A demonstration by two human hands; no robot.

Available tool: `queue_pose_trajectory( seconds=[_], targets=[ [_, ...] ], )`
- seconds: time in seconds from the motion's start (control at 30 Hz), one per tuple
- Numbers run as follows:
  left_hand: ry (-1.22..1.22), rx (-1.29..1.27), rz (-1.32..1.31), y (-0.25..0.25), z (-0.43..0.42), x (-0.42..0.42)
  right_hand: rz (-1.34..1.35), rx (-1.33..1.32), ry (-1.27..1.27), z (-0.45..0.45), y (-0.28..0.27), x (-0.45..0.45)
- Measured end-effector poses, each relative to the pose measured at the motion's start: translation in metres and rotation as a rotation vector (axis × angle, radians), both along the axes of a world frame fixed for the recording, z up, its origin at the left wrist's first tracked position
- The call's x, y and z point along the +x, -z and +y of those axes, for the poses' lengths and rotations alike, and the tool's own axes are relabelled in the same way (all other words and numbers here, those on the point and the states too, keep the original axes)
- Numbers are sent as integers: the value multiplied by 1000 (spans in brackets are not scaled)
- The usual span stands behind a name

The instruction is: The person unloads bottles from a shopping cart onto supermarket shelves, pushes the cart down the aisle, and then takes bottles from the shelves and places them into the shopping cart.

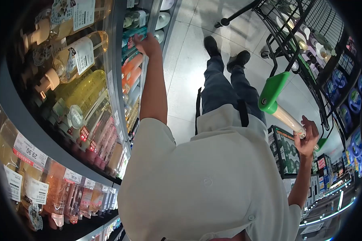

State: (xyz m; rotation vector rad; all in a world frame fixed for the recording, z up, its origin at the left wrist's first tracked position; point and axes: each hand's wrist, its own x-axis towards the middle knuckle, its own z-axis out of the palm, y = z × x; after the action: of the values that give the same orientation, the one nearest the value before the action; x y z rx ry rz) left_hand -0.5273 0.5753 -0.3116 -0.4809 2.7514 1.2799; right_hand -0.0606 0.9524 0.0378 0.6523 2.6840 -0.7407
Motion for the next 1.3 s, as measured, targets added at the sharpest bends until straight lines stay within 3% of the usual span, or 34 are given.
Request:
queue_pose_trajectory(
  seconds=[0.03, 0.1, 0.13, 0.17, 0.23, 0.3, 0.43, 0.57, 0.67, 0.7, 0.77, 0.8, 0.83, 0.9, 1.0, 1.1, 1.17, 1.23, 1.3],
  targets=[
    [14, -2, 2, -8, 11, -14, 2, -2, 14, 0, 0, 1],
    [-187, 57, 84, -15, 29, -44, 17, -16, 7, 1, 1, 1],
    [-170, -275, 183, 31, 4, -69, 0, -19, 7, 1, 2, 5],
    [-155, -275, 187, 23, 10, -78, 1, -21, 22, 2, 3, 9],
    [-212, -258, -159, 7, 18, -91, -22, -17, 3, 3, 4, 15],
    [-185, -187, -127, 11, 18, -95, -29, 6, 3, 3, 3, 12],
    [-279, -267, -228, -35, 48, -88, 0, 17, -36, 4, 5, 15],
    [-172, -484, -234, -28, 38, -99, -6, 52, -57, 3, 5, 17],
    [6, -263, -33, 2, 18, -109, -9, 88, -74, 2, 5, 18],
    [13, -258, -36, 11, 15, -114, 3, 80, -70, 2, 5, 16],
    [137, 37, -47, 6, 18, -116, 13, 70, -65, 0, 5, 17],
    [72, 82, -52, 6, 26, -120, 9, 60, -58, 0, 6, 20],
    [76, 86, -49, 8, 31, -127, 7, 55, -51, 0, 7, 21],
    [-170, 41, -216, 8, 38, -139, 7, 58, -47, 0, 6, 18],
    [-213, -144, -329, 19, 32, -153, 20, 53, -42, -1, 8, 12],
    [-212, -135, -315, -2, 42, -120, 24, 26, -10, -3, 3, 3],
    [-160, -26, -216, 36, 4, -103, 78, 23, 5, -5, -2, -12],
    [99, 236, -371, 52, -22, -63, 123, 34, 3, -4, -5, -17],
    [293, 281, -431, -73, 57, 38, 155, 40, 26, -4, -3, -14]
  ],
)
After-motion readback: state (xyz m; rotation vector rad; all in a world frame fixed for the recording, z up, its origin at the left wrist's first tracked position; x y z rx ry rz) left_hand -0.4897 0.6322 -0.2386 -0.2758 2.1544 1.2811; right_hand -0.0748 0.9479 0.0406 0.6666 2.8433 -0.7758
